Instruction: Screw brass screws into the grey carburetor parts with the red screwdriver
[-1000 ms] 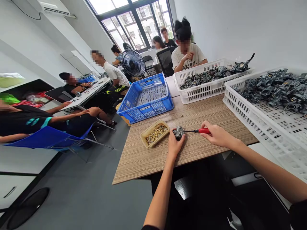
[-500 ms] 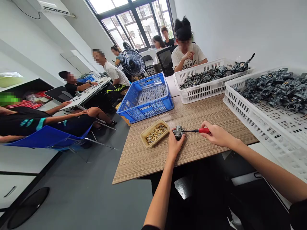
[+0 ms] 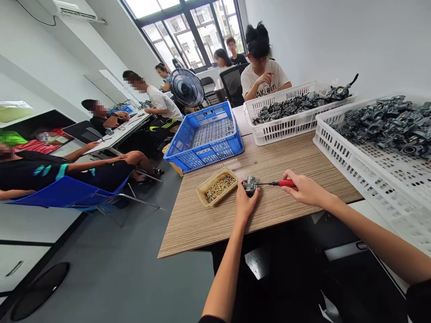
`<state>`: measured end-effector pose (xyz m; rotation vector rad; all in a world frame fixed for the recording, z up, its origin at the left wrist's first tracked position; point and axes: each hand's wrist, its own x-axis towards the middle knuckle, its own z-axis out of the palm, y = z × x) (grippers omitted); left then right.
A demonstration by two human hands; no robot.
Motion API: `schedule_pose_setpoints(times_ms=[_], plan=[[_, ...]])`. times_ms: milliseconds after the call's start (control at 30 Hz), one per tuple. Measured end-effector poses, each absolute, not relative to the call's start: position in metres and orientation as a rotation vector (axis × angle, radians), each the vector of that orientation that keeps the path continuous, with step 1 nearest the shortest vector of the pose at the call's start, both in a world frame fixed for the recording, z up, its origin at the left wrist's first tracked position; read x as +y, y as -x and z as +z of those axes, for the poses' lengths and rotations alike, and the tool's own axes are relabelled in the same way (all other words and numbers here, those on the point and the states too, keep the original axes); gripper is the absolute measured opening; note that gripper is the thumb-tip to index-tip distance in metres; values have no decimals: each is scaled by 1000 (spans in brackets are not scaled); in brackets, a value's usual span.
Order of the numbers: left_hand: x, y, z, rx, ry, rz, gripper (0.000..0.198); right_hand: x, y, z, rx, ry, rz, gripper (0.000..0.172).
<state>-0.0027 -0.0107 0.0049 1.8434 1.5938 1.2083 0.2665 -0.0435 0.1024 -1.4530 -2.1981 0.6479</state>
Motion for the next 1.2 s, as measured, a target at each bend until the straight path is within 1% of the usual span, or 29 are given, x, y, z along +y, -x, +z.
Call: schedule_pose_setpoints(times_ms=[1200], plan=[[-11,3,4,1578,-1839,1218,47,-42,-267,102,-2164,1466,733,15]])
